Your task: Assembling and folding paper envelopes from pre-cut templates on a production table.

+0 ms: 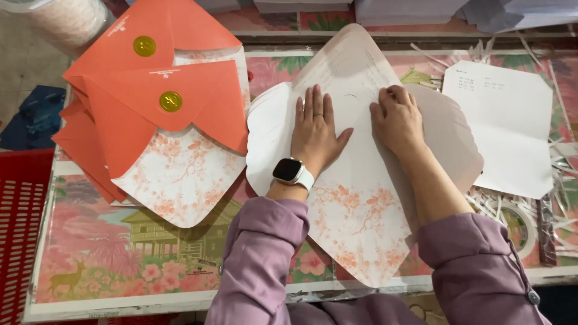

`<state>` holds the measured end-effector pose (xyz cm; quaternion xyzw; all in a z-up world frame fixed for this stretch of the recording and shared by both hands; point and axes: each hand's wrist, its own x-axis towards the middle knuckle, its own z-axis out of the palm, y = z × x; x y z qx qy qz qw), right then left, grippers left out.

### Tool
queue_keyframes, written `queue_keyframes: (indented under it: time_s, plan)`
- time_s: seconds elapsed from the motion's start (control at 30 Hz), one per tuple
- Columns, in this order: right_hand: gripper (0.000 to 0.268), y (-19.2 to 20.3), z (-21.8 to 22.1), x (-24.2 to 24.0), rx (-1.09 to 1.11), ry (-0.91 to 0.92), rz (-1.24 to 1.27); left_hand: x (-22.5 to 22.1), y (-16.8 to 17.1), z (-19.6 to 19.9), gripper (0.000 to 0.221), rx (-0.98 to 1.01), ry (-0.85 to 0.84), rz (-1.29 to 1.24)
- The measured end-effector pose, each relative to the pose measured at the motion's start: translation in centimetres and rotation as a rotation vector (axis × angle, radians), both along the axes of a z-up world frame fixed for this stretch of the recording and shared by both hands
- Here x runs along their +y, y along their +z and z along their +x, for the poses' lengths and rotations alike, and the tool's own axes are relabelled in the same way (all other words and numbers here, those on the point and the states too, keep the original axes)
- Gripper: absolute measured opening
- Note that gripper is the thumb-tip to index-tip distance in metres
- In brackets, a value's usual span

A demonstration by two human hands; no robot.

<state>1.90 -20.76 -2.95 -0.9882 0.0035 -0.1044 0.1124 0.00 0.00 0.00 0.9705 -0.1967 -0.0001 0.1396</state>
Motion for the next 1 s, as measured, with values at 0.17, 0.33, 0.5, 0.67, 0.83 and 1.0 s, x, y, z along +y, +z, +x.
queue_keyframes:
  time_s: [0.17, 0.33, 0.5, 0.67, 0.83, 1.0]
  plan:
    - [0.051, 2.4, -1.4, 0.8, 0.054, 0.024, 0.078, 0.0, 0.1, -0.8, 0.083, -0.010, -0.008, 0.016]
    - [0.049, 1.0, 1.0, -1.7, 0.076, 0.061, 0.000, 0.1, 0.9, -1.4, 0.082, 0.039, -0.017, 0.070]
    - [0.054, 1.1, 3.5, -1.7, 0.140, -0.045, -0.067, 0.2, 1.6, -1.4, 0.081, 0.080, -0.021, 0.067]
    - [0.058, 2.2, 3.2, -0.6, 0.199, -0.064, -0.048, 0.1, 2.1, -1.4, 0.081, 0.104, -0.019, 0.060]
    - [0.060, 1.1, 2.4, -1.0, 0.168, -0.015, -0.053, 0.3, 2.0, -2.3, 0.080, 0.098, -0.034, 0.030]
    - [0.057, 3.9, -0.6, 0.5, 0.134, 0.045, 0.128, 0.2, 1.6, -3.5, 0.081, 0.090, -0.029, 0.031]
